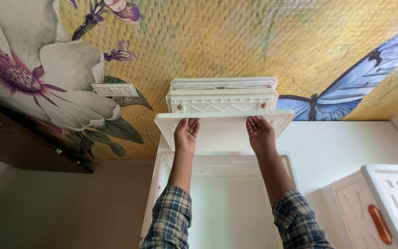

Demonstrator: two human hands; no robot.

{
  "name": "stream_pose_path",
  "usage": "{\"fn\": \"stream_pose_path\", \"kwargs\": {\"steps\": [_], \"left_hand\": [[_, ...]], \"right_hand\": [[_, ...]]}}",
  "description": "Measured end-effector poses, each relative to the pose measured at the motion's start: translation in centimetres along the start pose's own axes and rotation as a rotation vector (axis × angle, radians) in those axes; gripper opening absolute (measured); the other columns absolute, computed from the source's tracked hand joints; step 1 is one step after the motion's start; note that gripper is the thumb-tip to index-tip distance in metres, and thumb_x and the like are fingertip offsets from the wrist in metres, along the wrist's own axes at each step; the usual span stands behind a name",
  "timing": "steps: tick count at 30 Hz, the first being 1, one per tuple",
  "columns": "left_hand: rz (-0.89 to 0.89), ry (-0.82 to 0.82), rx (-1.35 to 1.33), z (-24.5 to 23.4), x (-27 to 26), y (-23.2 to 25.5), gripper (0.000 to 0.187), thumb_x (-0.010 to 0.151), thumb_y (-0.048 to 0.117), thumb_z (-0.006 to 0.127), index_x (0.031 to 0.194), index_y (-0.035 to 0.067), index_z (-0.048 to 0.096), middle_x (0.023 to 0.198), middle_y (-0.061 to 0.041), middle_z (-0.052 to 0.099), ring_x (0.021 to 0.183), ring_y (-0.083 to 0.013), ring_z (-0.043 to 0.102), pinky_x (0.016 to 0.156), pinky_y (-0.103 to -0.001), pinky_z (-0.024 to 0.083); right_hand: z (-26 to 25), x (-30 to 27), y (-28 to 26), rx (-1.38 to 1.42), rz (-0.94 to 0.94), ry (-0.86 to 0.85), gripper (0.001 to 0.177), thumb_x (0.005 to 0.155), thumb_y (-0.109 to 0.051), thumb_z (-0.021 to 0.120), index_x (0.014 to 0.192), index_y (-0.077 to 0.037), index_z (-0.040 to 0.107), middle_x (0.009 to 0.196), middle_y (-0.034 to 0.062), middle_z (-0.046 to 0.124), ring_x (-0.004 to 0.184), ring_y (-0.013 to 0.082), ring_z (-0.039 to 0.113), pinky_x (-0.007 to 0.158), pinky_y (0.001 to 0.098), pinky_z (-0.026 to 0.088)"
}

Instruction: The person assembles a white plastic storage crate by unfolding its sides, inserting a handle, and securing the lid. They then stack the completed crate on top of another identical crate.

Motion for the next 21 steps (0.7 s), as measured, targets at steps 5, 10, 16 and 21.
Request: {"fn": "stream_pose_path", "kwargs": {"steps": [5,10,16,21], "left_hand": [[0.029,-0.052,-0.019,2.4,-2.8,1.7,0.029,0.094,0.024,0.073,0.112,0.002,0.066,0.111,-0.016,0.074,0.110,-0.0289,0.071,0.099,-0.039,0.059],[0.057,-0.076,-0.046,4.3,-6.0,3.8,0.029,0.093,0.024,0.077,0.107,0.002,0.065,0.107,-0.015,0.072,0.106,-0.0286,0.072,0.097,-0.039,0.060],[0.111,-0.118,-0.012,6.4,-11.6,6.9,0.020,0.094,0.019,0.077,0.101,0.002,0.069,0.101,-0.014,0.074,0.099,-0.0258,0.073,0.091,-0.037,0.063],[0.126,-0.194,-0.021,6.9,-16.6,8.7,0.017,0.094,0.018,0.074,0.100,0.002,0.071,0.099,-0.013,0.075,0.096,-0.0239,0.073,0.089,-0.036,0.063]], "right_hand": [[2.4,-3.1,-2.6,-0.082,-0.077,0.080,0.008,0.100,-0.005,0.062,0.106,-0.001,0.064,0.099,0.0092,0.070,0.093,0.0195,0.071,0.085,0.0308,0.061],[5.0,-6.8,-4.7,-0.074,-0.127,0.025,0.007,0.100,-0.004,0.062,0.104,0.001,0.065,0.096,0.0099,0.070,0.088,0.0188,0.070,0.079,0.0296,0.061],[7.0,-12.9,-7.0,-0.064,-0.171,-0.006,0.002,0.099,-0.002,0.065,0.099,0.000,0.065,0.091,0.0104,0.069,0.084,0.0192,0.068,0.077,0.0305,0.060],[8.3,-19.0,-8.1,-0.054,-0.198,-0.039,0.003,0.097,0.001,0.066,0.096,0.000,0.063,0.089,0.0094,0.068,0.083,0.0198,0.067,0.077,0.0312,0.059]]}}
Point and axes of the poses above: each hand's wrist, its own x-axis towards the middle knuckle, its own z-axis out of the palm, y = z × x, the point moved 9 cm from there along x, towards the middle knuckle
